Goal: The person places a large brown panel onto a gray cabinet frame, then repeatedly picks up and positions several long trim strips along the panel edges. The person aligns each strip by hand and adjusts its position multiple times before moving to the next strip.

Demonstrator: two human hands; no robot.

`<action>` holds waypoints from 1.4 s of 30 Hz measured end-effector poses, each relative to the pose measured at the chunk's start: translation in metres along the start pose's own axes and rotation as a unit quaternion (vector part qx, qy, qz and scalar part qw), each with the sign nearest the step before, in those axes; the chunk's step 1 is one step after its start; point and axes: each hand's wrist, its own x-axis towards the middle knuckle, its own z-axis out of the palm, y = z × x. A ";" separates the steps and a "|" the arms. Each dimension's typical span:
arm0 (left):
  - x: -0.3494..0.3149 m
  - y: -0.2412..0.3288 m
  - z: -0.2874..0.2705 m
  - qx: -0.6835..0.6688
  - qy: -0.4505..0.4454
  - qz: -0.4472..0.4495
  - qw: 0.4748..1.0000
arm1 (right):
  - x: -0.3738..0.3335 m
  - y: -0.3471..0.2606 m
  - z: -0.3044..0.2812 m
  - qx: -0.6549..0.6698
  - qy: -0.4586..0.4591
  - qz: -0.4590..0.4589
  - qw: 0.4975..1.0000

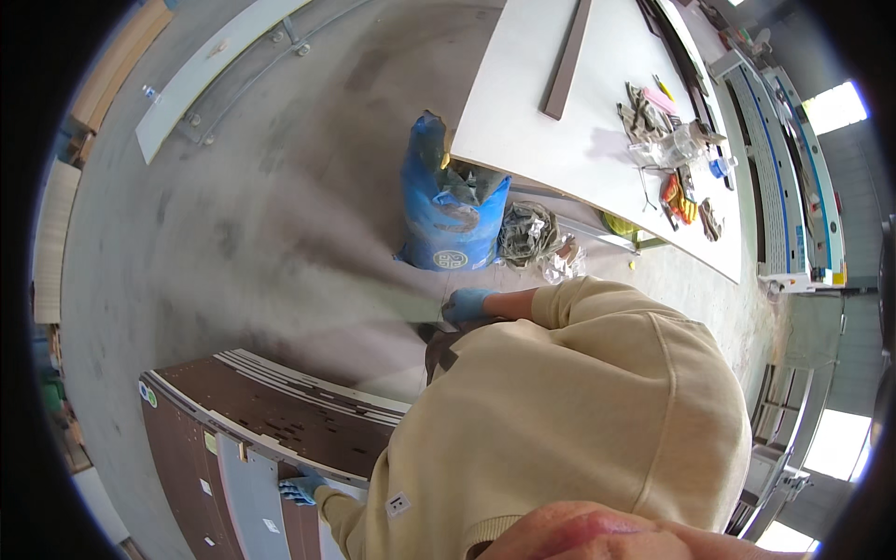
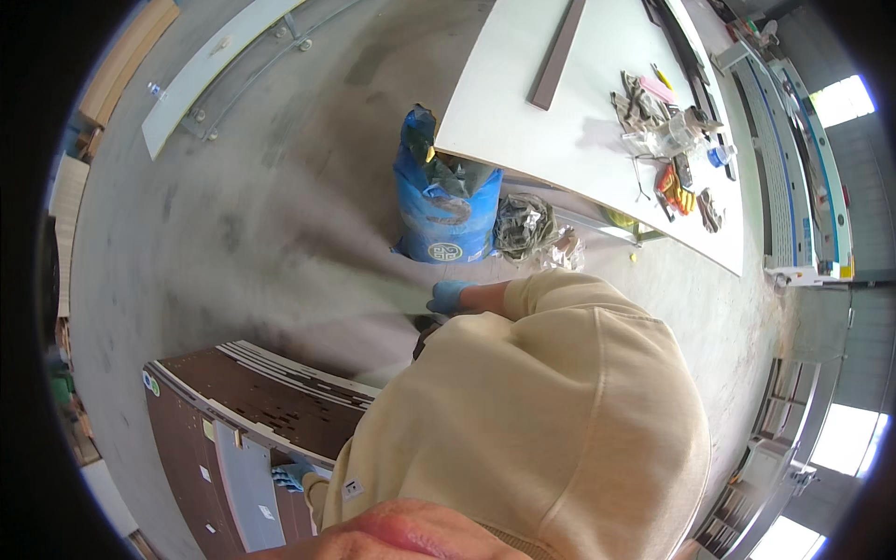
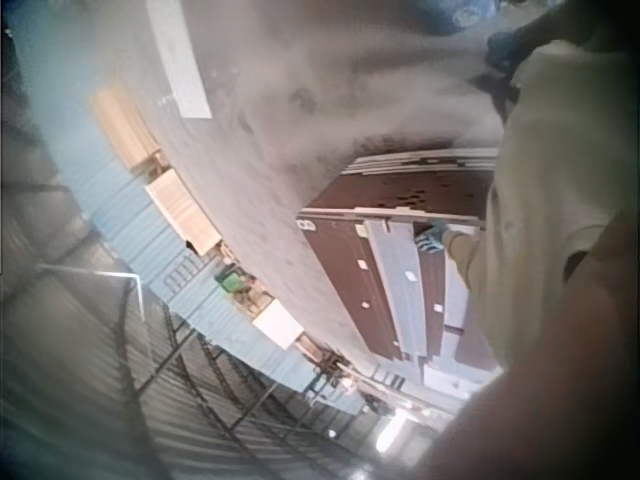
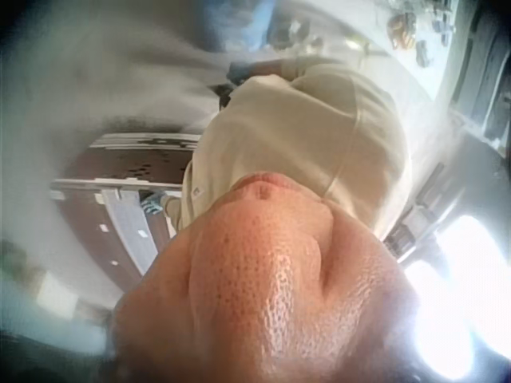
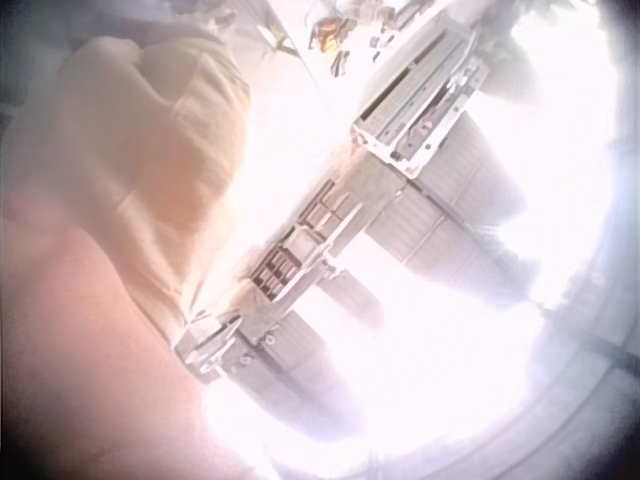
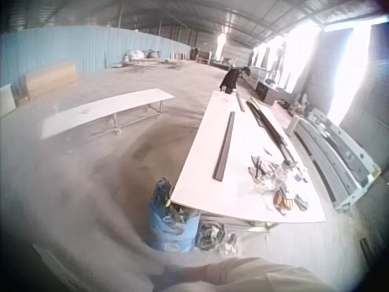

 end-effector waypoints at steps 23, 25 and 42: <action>-0.155 0.227 -0.157 -0.054 0.002 0.157 0.986 | 0.015 0.194 -0.436 0.116 0.552 0.362 0.742; -0.177 0.273 -0.168 -0.061 -0.050 0.208 0.975 | 0.025 0.205 -0.451 0.143 0.527 0.384 0.745; -0.496 0.624 -0.300 -0.463 -0.307 0.673 0.488 | -0.171 0.262 -0.143 0.723 0.163 0.076 0.667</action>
